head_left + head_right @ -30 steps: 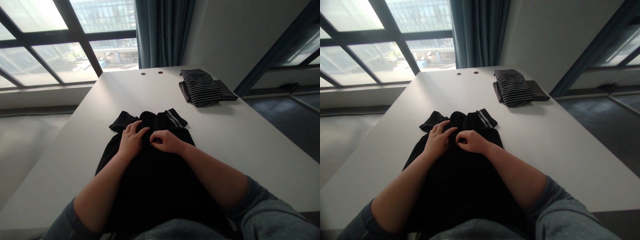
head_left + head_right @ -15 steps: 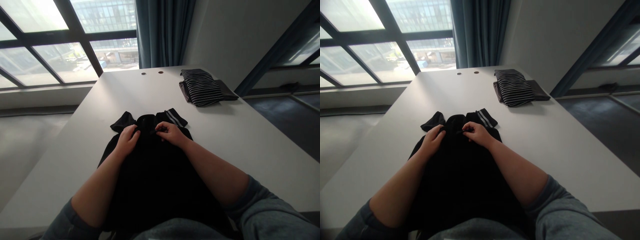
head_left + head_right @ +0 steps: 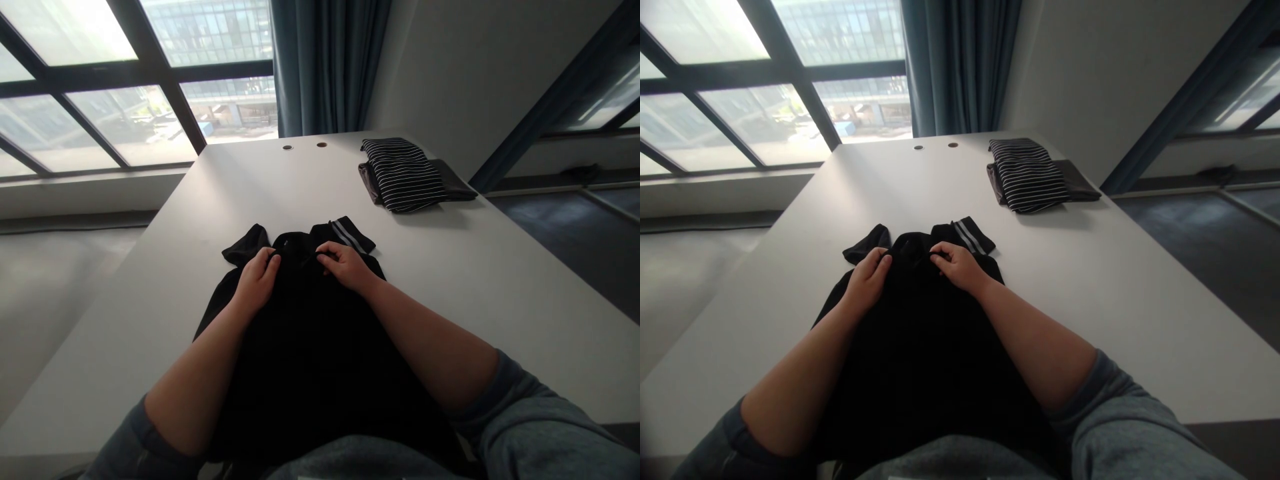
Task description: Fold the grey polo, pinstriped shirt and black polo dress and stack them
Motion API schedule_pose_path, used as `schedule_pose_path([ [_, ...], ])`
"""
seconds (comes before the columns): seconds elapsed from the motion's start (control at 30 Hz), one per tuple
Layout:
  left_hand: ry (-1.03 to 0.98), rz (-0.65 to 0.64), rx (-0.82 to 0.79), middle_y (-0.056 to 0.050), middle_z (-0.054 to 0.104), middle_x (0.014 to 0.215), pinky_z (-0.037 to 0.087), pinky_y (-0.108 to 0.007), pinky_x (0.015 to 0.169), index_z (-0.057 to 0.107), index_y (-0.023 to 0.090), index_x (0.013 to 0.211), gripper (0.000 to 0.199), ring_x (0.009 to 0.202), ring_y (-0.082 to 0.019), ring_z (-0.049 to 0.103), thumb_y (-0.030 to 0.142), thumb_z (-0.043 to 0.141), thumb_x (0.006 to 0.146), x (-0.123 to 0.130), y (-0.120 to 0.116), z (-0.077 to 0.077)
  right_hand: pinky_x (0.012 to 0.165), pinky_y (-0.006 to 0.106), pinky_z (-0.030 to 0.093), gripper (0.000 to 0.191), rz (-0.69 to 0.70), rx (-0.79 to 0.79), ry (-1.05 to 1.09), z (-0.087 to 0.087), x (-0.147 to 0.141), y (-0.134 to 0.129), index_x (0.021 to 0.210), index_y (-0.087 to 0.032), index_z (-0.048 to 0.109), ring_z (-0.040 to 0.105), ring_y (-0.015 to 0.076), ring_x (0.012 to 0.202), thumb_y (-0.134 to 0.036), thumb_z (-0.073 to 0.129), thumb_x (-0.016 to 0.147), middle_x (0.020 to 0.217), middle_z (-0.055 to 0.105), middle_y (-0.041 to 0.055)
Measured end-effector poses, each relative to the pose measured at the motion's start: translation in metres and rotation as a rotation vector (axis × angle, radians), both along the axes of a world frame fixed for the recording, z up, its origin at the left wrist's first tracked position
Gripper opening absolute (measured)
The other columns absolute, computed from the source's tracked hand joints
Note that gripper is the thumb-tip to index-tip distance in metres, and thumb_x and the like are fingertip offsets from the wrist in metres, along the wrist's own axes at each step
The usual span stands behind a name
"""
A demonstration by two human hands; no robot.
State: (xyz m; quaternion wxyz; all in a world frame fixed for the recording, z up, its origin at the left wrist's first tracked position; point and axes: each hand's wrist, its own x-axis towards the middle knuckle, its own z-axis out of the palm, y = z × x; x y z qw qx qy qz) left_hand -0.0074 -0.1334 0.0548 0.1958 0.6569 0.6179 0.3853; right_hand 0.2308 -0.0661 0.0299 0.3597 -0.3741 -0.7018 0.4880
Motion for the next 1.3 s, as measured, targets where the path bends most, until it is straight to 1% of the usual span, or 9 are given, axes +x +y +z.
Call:
schedule_pose_path([
  [0.2, 0.065, -0.067, 0.012, -0.004, 0.072, 0.092, 0.052, -0.036, 0.084, 0.065, 0.022, 0.102, 0.024, 0.088, -0.022, 0.068, 0.040, 0.049, 0.103, 0.003, 0.000, 0.000, 0.064, 0.027, 0.054, 0.025, 0.021, -0.010, 0.007, 0.002, -0.003, -0.003, 0.104, -0.019, 0.070, 0.064, 0.0137, 0.066, -0.039, 0.067, 0.089, 0.084, 0.068, -0.0004],
  [0.4, 0.096, -0.174, 0.079, -0.007, 0.073, 0.110, 0.054, -0.036, 0.093, 0.074, 0.024, 0.113, 0.024, 0.100, -0.022, 0.070, 0.032, 0.057, 0.099, 0.008, 0.002, -0.006, 0.074, 0.030, 0.059, 0.033, 0.129, -0.158, 0.121, 0.002, -0.008, -0.008, 0.105, -0.017, 0.074, 0.071, 0.0163, 0.075, -0.038, 0.080, 0.080, 0.090, 0.073, 0.0020],
  [0.5, 0.039, -0.119, 0.051, -0.004, 0.074, 0.111, 0.055, -0.035, 0.093, 0.072, 0.025, 0.114, 0.022, 0.103, -0.022, 0.070, 0.028, 0.064, 0.094, 0.010, 0.001, -0.008, 0.080, 0.032, 0.058, 0.038, 0.184, -0.230, 0.166, 0.000, -0.007, -0.007, 0.110, -0.016, 0.073, 0.073, 0.0177, 0.079, -0.036, 0.081, 0.079, 0.087, 0.075, 0.0029],
  [0.6, -0.012, -0.033, 0.020, -0.002, 0.075, 0.104, 0.055, -0.034, 0.089, 0.068, 0.024, 0.102, 0.014, 0.099, -0.021, 0.070, 0.030, 0.071, 0.089, 0.010, 0.000, -0.008, 0.079, 0.032, 0.056, 0.037, 0.184, -0.243, 0.143, -0.001, -0.006, -0.006, 0.113, -0.015, 0.073, 0.071, 0.0171, 0.076, -0.037, 0.078, 0.083, 0.078, 0.073, 0.0021],
  [0.7, 0.004, -0.060, -0.012, -0.001, 0.077, 0.099, 0.055, -0.033, 0.083, 0.068, 0.024, 0.093, 0.009, 0.093, -0.021, 0.071, 0.032, 0.070, 0.089, 0.009, 0.000, -0.007, 0.077, 0.030, 0.055, 0.027, 0.189, -0.125, 0.098, 0.000, -0.006, -0.005, 0.106, -0.016, 0.076, 0.068, 0.0156, 0.077, -0.034, 0.074, 0.085, 0.089, 0.073, 0.0033],
  [0.8, 0.028, -0.101, -0.024, -0.001, 0.078, 0.102, 0.054, -0.033, 0.083, 0.072, 0.025, 0.098, 0.009, 0.094, -0.021, 0.072, 0.028, 0.066, 0.092, 0.009, 0.000, -0.008, 0.079, 0.029, 0.053, 0.016, 0.197, 0.025, 0.066, 0.004, -0.008, -0.007, 0.097, -0.019, 0.077, 0.066, 0.0155, 0.084, -0.029, 0.070, 0.086, 0.100, 0.070, 0.0035],
  [1.07, 0.038, -0.049, -0.011, -0.001, 0.078, 0.100, 0.055, -0.034, 0.086, 0.071, 0.024, 0.099, 0.010, 0.095, -0.022, 0.073, 0.028, 0.070, 0.090, 0.011, 0.001, -0.009, 0.083, 0.030, 0.050, 0.008, 0.076, 0.210, -0.059, 0.006, -0.010, -0.010, 0.092, -0.019, 0.074, 0.064, 0.0166, 0.085, -0.023, 0.072, 0.086, 0.091, 0.071, 0.0017],
  [1.2, 0.095, -0.061, 0.002, -0.002, 0.078, 0.098, 0.056, -0.035, 0.088, 0.072, 0.024, 0.098, 0.009, 0.093, -0.022, 0.073, 0.027, 0.069, 0.090, 0.012, 0.001, -0.007, 0.083, 0.031, 0.051, 0.005, 0.132, 0.319, -0.072, 0.005, -0.010, -0.010, 0.092, -0.019, 0.074, 0.066, 0.0177, 0.087, -0.020, 0.071, 0.088, 0.092, 0.072, 0.0027],
  [1.3, 0.113, -0.061, 0.020, -0.002, 0.078, 0.099, 0.055, -0.034, 0.088, 0.072, 0.024, 0.099, 0.010, 0.093, -0.022, 0.073, 0.026, 0.067, 0.090, 0.012, 0.000, -0.006, 0.091, 0.034, 0.053, 0.013, 0.207, 0.309, -0.035, 0.003, -0.010, -0.010, 0.098, -0.020, 0.076, 0.069, 0.0191, 0.097, -0.017, 0.066, 0.090, 0.101, 0.074, 0.0041],
])
